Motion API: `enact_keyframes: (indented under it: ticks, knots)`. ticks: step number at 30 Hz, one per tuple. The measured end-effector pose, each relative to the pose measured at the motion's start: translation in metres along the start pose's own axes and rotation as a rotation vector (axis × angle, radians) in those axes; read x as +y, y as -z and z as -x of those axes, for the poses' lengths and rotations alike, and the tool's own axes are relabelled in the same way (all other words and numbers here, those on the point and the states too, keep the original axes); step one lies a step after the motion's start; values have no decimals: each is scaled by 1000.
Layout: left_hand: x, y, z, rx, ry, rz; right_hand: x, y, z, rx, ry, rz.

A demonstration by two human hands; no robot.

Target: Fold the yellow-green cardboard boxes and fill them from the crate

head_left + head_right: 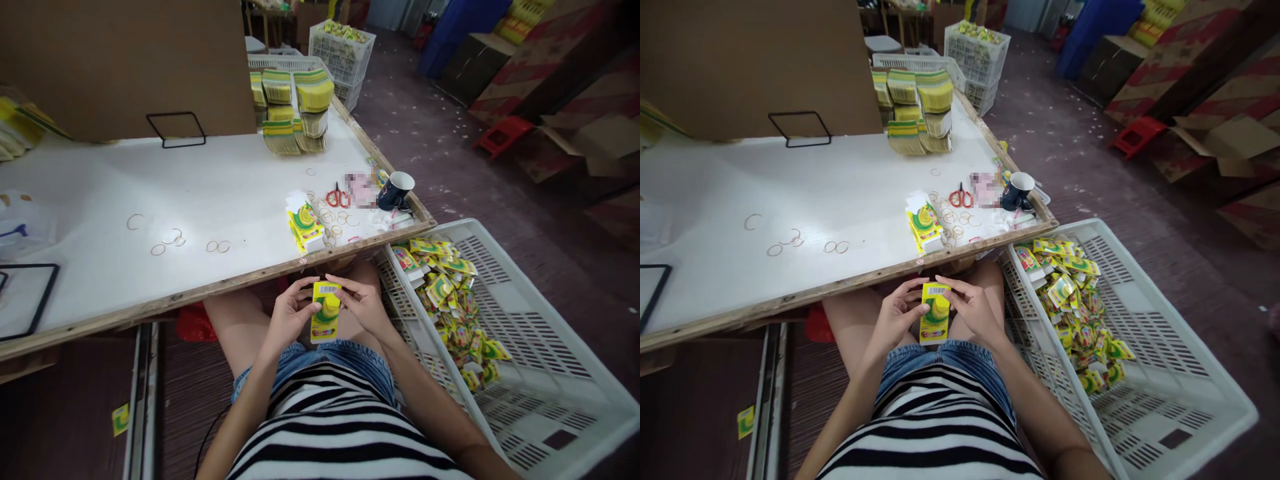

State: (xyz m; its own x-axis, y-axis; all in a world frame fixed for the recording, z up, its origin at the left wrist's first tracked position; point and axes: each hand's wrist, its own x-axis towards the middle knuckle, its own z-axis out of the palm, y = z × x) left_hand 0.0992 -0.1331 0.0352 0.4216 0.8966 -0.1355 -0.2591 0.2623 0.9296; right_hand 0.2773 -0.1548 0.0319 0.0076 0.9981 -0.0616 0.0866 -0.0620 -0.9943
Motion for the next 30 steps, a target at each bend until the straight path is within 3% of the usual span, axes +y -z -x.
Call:
enact_keyframes:
  ticks: [4,6,8,11,12,13,15,18,20,24,27,30]
  knots:
    - [-6,-6,-2,36,-21,-60,-4,2,-1,-20,-52,-19]
    - [-8,-8,-3,73,-55,-124,-6,6,0,40,-28,9]
    - [-8,-6,-4,99,-108,-157,-8,13,1,302,59,16]
    - [-6,3,-5,163,-199,-167,-7,28,-2,856,263,-70]
    - [-6,6,-5,188,-213,-171,-6,31,-5,942,300,-101]
    - [-5,9,-5,211,-216,-179,-4,31,-10,942,299,-100]
    - [-4,11,-5,232,-198,-199,0,23,-26,785,217,-18]
    - [-4,9,-4,209,-168,-233,5,-3,-66,592,136,116]
    - [-3,9,-2,210,-159,-243,7,-21,-99,558,156,181]
    - [-4,18,3,279,-149,-253,12,-41,-148,483,104,626]
    - [-5,27,6,314,-138,-244,19,-45,-159,470,39,722]
    - [-4,31,5,330,-134,-247,24,-45,-157,534,64,717]
